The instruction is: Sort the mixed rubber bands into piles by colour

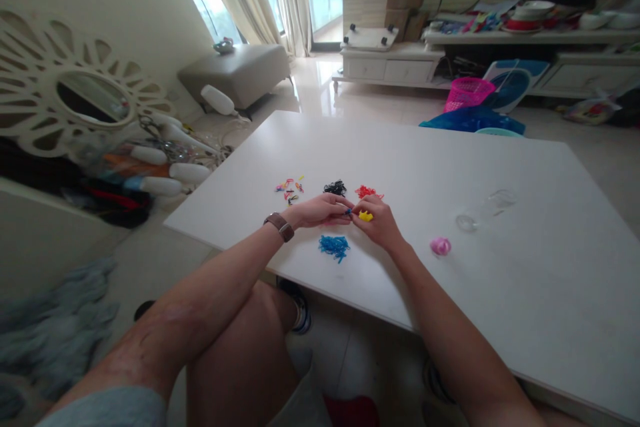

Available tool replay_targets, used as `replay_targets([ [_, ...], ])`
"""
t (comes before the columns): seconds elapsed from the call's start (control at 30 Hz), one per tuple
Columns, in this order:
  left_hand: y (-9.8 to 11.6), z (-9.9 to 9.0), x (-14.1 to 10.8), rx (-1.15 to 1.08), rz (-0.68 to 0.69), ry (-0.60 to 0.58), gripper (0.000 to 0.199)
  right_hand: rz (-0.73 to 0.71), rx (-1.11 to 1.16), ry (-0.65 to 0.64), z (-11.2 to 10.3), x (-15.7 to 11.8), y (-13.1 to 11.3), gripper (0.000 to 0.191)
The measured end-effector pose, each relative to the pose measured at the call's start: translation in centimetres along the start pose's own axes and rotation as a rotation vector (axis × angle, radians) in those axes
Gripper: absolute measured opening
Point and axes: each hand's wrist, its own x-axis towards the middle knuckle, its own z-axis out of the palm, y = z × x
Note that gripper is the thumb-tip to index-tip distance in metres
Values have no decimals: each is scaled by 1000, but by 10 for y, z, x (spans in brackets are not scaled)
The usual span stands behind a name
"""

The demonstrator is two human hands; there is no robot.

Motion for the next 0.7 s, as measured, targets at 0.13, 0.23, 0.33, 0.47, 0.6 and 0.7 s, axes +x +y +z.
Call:
replay_targets([
  [0.13,0,3,1,6,12,32,9,16,-44,29,-1,0,-3,13],
  [0.23,0,4,3,-2,38,74,9,28,-63,53,-2,0,-2,9],
  [0.33,0,3,5,-14,62,133,7,54,-52,61,-2,-1,0,7],
  [0.47,2,2,4,-24,49,163,7,125,-4,93,-2,-1,2,6],
  [0.6,5,1,3,-21,28,155,11,162,45,118,-1,-1,2,7],
  [0.7,6,0,3,-8,5,171,14,162,56,117,0,-1,2,8],
])
